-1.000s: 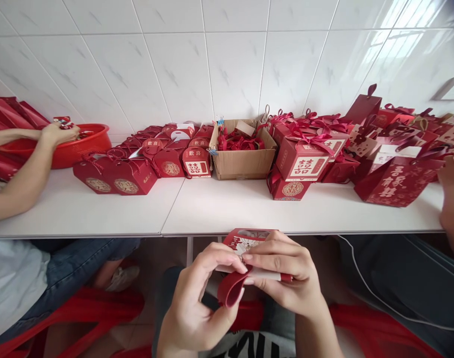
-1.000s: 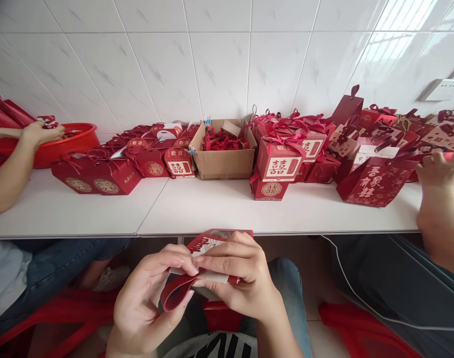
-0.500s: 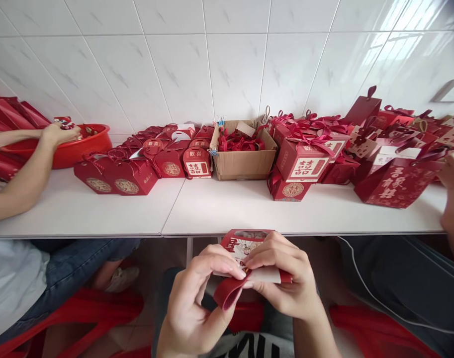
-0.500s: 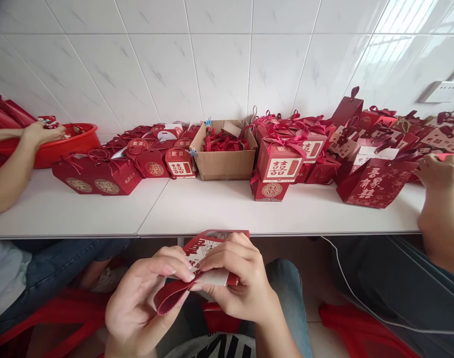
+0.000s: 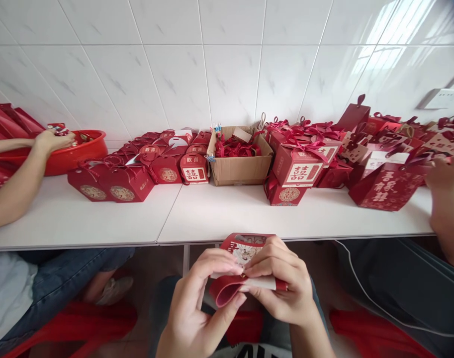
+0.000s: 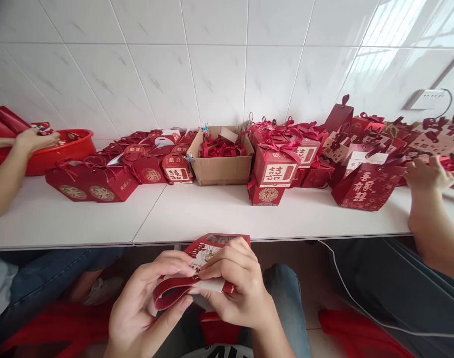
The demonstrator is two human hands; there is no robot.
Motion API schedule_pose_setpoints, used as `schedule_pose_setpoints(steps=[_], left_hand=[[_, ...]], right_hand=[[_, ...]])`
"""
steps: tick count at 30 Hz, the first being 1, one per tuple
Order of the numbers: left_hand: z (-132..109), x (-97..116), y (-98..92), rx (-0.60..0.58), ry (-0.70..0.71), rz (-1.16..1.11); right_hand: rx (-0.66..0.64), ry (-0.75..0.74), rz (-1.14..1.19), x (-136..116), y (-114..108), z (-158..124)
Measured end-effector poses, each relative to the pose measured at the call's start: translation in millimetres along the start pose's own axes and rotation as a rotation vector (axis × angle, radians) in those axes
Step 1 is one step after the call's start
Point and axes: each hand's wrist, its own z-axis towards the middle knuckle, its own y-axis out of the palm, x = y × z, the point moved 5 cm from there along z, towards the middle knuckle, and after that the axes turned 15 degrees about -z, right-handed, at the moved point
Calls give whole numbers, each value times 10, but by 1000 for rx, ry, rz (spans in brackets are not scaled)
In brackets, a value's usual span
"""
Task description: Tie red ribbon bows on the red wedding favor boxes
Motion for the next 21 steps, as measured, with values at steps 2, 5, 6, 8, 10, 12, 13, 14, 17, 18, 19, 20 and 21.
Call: schedule_pose_setpoints(steps=[2,5,6,8,10,12,13,14,17,18,19,20,21], left_hand=[[15,-5,0,17,-1,-13],[38,1,5,50,22,-25],[44,5,7,60,32,-24],[54,12,19,69,47,-6],[65,8,31,83,41,23],[78,8,41,104,36,45],[85,10,44,120,31,54],[91,12,45,139,25,60],[102,27,44,190,12,75],[104,30,42,203,7,77],[104,33,41,214,5,75],[104,33,41,221,3,69],[103,32,41,226,1,64]], right_hand=[[10,-5,-4,-5,9,18],[35,3,-17,-2,14,35],[42,6,-21,1,14,36],[58,15,-26,7,11,31],[74,35,-31,16,7,20],[92,70,-44,28,4,7],[100,90,-52,35,4,1],[109,107,-57,40,5,-4],[142,128,-62,45,11,-8],[150,126,-66,43,12,-6],[157,121,-73,41,13,-4],[160,116,-81,38,12,-2],[161,109,-88,33,10,-1]])
